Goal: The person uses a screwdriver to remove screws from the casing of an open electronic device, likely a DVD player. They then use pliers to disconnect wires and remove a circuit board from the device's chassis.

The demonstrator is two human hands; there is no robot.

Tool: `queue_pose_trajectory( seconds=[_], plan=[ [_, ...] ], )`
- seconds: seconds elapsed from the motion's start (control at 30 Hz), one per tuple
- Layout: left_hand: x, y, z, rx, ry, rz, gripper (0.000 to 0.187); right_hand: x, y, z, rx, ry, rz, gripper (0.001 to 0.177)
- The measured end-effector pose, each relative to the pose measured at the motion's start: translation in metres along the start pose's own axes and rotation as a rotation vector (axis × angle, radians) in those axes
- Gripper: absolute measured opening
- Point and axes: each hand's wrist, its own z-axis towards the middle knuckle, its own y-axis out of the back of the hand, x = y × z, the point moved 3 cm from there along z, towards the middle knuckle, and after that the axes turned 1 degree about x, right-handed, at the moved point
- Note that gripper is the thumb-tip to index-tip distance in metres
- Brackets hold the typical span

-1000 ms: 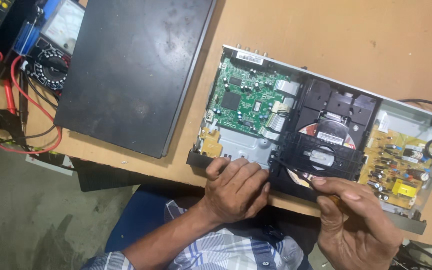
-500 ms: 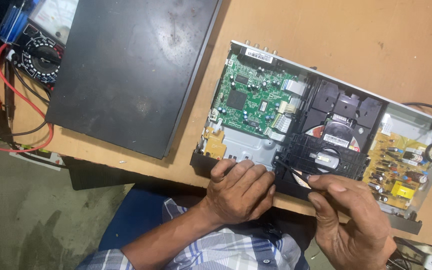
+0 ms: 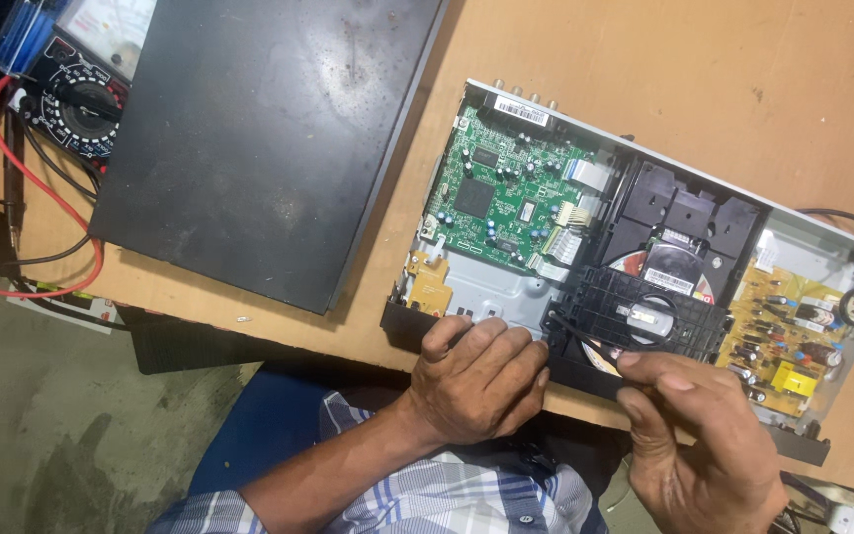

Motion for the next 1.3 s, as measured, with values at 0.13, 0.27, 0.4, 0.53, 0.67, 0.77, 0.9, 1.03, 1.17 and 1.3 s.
queue_pose_trajectory(
  seconds=[0.13, 0.27, 0.4, 0.53, 0.67, 0.77, 0.9, 1.03, 1.17, 1.3],
  plan=[
    [0.000, -0.001, -0.001, 0.003, 0.002, 0.007, 0.018, 0.020, 0.001, 0.012, 0.113, 0.109, -0.346, 0.018],
    [-0.012, 0.000, 0.005, -0.007, 0.055, -0.033, 0.018, 0.007, 0.008, 0.029, 0.460, -0.021, -0.374, 0.034],
    [-0.025, -0.001, 0.023, 0.055, 0.188, -0.276, 0.035, 0.036, 0.000, 0.048, 0.355, -0.107, -0.636, 0.036],
    [-0.023, -0.004, 0.037, 0.032, 0.129, -0.442, 0.031, 0.045, -0.006, 0.043, -0.058, 0.179, -0.058, 0.033],
    [-0.022, -0.004, 0.040, 0.050, 0.095, -0.489, 0.031, 0.062, -0.037, 0.052, -0.358, -0.005, 0.466, 0.052],
    [-0.022, -0.007, 0.040, 0.026, 0.093, -0.487, 0.022, 0.053, -0.050, 0.054, -0.589, 0.043, 0.761, 0.044],
    [-0.024, -0.007, 0.041, -0.004, 0.095, -0.481, 0.022, 0.055, -0.041, 0.063, -0.436, 0.135, 0.739, 0.046],
    [-0.020, -0.007, 0.036, 0.033, 0.128, -0.503, 0.047, 0.058, -0.037, 0.069, -0.219, 0.253, 0.713, 0.049],
    [-0.021, -0.005, 0.042, -0.006, 0.096, -0.522, 0.034, 0.049, -0.035, 0.067, -0.089, 0.310, 0.836, 0.045],
    [-0.017, -0.012, 0.026, -0.021, 0.079, -0.489, 0.016, 0.039, -0.040, 0.055, -0.082, 0.306, 0.544, 0.037]
  ],
)
